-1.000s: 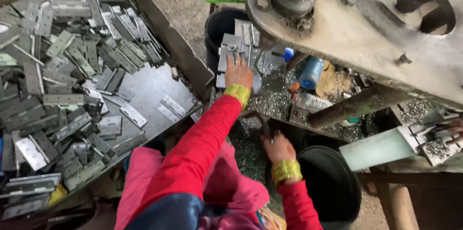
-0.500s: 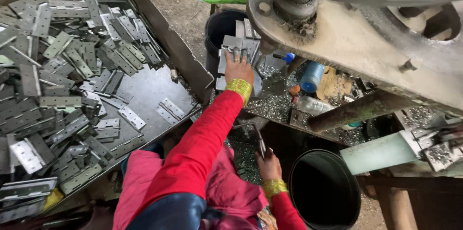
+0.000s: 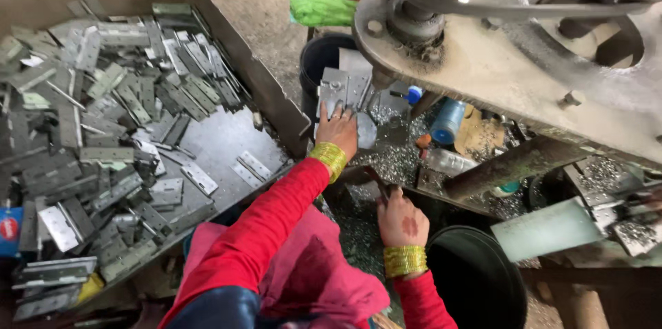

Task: The person operates a manual press machine in a workshop. They repeatedly pick up small metal pieces from a bin, place them into the press, and pull a lever to activate the machine, then remove the processed pieces.

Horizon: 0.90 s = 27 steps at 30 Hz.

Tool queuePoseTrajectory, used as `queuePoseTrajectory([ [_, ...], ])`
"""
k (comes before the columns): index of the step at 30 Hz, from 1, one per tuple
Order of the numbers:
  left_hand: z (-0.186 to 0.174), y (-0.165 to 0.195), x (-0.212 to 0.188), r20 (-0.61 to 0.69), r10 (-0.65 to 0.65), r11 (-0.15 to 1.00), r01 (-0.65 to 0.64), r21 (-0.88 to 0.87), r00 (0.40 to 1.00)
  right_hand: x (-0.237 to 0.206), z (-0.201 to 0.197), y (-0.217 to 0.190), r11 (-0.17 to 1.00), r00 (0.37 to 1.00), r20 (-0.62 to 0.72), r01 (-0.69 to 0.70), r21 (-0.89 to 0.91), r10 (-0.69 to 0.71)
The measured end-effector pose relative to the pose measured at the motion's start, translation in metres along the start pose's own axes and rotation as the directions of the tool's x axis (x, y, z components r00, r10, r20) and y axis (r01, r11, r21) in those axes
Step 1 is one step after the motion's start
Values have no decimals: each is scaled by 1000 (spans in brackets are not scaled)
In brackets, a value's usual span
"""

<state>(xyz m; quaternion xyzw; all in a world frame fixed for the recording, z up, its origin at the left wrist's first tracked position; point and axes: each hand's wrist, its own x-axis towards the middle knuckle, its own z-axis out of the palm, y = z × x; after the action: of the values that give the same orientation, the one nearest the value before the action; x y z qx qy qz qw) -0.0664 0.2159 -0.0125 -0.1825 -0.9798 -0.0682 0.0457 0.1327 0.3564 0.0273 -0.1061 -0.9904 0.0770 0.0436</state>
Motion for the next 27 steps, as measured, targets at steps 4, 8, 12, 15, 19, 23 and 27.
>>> queuePoseTrajectory([
  [4,-11,-10,29,-100,-20,1000,19,-10,995,0,0,-2,1000,1000,-12,1,-25,-1],
  [8,-20,5,30,20,17,998,-18,60,1000,3,6,6,999,999,-26,23,-30,-23],
  [12,-10,17,-37,39,100,993,-102,64,994,4,6,7,998,997,-54,56,-3,-56],
  [15,-2,8,-78,-186,168,984,-176,-26,968,1,3,4,1000,1000,21,20,-24,-19],
  [19,-13,-15,-72,-356,291,945,-326,-40,888,0,-2,1,1000,1000,20,24,-1,-24],
  [23,-29,5,-32,-529,226,934,-336,-121,818,2,-5,1,1000,1000,7,16,-11,-16],
  [27,-27,44,-9,-272,92,996,-84,40,958,3,-1,4,1000,999,51,3,-20,-2],
])
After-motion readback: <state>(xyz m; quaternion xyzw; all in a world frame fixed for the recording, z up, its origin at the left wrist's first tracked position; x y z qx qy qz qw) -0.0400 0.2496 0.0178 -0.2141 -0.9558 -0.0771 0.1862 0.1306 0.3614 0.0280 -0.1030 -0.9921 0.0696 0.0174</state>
